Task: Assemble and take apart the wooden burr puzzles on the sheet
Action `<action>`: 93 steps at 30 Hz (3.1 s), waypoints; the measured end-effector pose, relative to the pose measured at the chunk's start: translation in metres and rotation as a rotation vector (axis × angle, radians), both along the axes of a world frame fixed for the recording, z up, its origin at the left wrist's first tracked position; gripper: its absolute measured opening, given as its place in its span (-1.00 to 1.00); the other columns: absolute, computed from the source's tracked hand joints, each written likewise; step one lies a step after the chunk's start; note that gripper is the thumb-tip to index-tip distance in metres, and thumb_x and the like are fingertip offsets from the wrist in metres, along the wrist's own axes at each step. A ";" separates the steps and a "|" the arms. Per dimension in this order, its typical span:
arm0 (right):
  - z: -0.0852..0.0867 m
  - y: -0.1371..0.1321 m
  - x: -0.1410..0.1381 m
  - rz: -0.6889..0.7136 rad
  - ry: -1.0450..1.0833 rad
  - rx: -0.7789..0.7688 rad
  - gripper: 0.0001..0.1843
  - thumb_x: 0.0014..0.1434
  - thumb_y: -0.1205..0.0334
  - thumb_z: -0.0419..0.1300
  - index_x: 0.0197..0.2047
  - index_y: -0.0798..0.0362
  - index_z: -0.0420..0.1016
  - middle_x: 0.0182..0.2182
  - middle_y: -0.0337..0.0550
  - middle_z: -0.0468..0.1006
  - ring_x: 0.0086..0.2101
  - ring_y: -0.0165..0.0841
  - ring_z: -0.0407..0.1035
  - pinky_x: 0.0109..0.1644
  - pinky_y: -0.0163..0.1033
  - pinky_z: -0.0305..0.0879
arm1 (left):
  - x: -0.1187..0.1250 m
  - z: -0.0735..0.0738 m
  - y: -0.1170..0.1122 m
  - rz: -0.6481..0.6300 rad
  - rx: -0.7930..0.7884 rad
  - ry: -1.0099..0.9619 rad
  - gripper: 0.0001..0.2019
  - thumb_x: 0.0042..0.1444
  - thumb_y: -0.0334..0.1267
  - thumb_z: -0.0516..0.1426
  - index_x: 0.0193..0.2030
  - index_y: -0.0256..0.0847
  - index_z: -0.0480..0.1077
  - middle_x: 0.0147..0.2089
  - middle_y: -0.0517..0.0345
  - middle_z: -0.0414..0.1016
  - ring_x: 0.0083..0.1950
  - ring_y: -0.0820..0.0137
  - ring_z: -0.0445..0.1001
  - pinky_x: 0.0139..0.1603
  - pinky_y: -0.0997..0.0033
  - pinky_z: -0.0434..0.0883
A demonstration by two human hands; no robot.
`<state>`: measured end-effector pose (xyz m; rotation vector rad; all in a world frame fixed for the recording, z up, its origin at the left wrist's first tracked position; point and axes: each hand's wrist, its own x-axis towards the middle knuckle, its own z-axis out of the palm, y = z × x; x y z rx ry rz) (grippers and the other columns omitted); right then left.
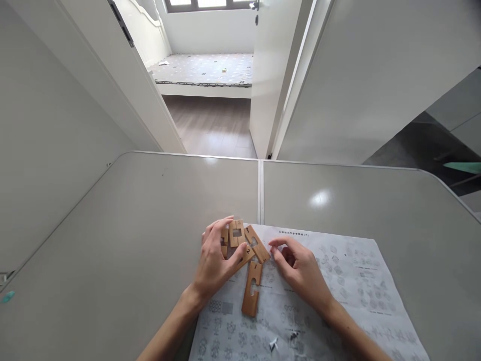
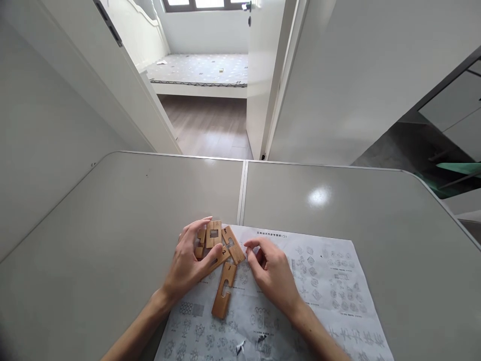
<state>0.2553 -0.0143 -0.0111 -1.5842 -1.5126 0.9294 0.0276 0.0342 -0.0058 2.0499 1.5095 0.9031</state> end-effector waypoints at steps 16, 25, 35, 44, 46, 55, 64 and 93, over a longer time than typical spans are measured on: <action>0.011 0.010 -0.002 0.094 -0.053 0.085 -0.86 0.49 0.20 0.11 -0.07 -0.03 0.50 -0.21 -0.15 0.60 -0.45 -0.35 0.44 -0.39 -0.25 0.39 | -0.050 0.006 0.026 -0.267 0.033 0.171 -0.16 0.08 0.06 0.49 0.43 0.01 0.28 0.23 -0.03 0.58 0.26 0.02 0.50 0.28 -0.02 0.51; 0.026 0.032 -0.019 0.274 -0.200 0.315 -0.74 0.45 0.36 0.18 0.15 -0.06 0.42 0.03 -0.02 0.53 -0.04 -0.16 0.54 0.01 -0.05 0.58 | -0.069 0.012 0.036 -0.252 0.038 0.197 -0.36 -0.01 0.14 0.49 0.14 -0.08 0.51 0.16 -0.07 0.54 0.20 0.02 0.52 0.25 -0.01 0.52; 0.031 0.051 -0.033 0.420 -0.306 0.281 -0.38 0.29 0.45 0.35 0.33 -0.08 0.31 0.31 0.05 0.45 0.28 0.01 0.36 0.33 0.23 0.44 | -0.055 0.029 0.027 -0.099 -0.238 -0.537 -0.31 0.02 0.26 0.44 0.10 -0.15 0.42 0.00 -0.06 0.65 -0.03 0.14 0.60 0.08 0.16 0.51; 0.029 0.060 -0.042 0.451 -0.374 0.243 -0.39 0.21 0.49 0.42 0.26 -0.02 0.39 0.21 0.05 0.55 0.24 0.03 0.41 0.29 0.23 0.46 | -0.038 0.033 0.023 -0.124 -0.795 -1.190 -0.30 0.18 0.52 0.07 -0.42 -0.20 0.34 -0.45 0.25 0.25 -0.57 0.51 0.15 -0.53 0.44 0.12; 0.028 0.060 -0.042 0.423 -0.374 0.268 -0.41 0.19 0.48 0.43 0.22 -0.03 0.41 0.19 0.05 0.56 0.19 0.02 0.46 0.24 0.22 0.49 | -0.037 0.034 0.023 -0.114 -0.840 -1.244 -0.30 0.19 0.51 0.07 -0.46 -0.20 0.27 -0.45 0.29 0.17 -0.59 0.56 0.04 -0.55 0.46 0.04; 0.048 0.045 -0.037 0.265 -0.100 0.388 -0.46 0.28 0.25 0.46 0.23 -0.10 0.36 0.15 0.01 0.56 0.07 -0.11 0.58 0.16 0.01 0.58 | -0.028 0.034 0.017 -0.113 -0.898 -1.123 -0.34 0.19 0.46 0.13 -0.17 -0.22 0.43 -0.38 0.29 0.23 -0.57 0.59 0.00 -0.59 0.55 0.01; 0.058 0.031 -0.037 0.298 -0.036 0.442 -0.45 0.31 0.21 0.45 0.27 -0.11 0.35 0.19 0.01 0.56 0.13 -0.12 0.55 0.21 0.01 0.56 | -0.022 0.018 0.012 0.027 -0.630 -0.865 -0.35 0.25 0.48 0.12 -0.20 -0.19 0.39 -0.56 0.44 0.03 -0.60 0.57 -0.05 -0.61 0.58 0.12; 0.063 0.037 -0.027 0.457 -0.123 0.423 -0.25 0.26 0.30 0.48 0.38 -0.17 0.23 0.19 -0.02 0.60 0.15 -0.05 0.54 0.22 0.14 0.55 | 0.000 0.016 -0.008 -0.106 -0.676 -0.854 -0.41 0.29 0.33 0.20 0.14 -0.16 0.42 -0.51 0.43 0.08 -0.58 0.54 -0.03 -0.59 0.53 -0.01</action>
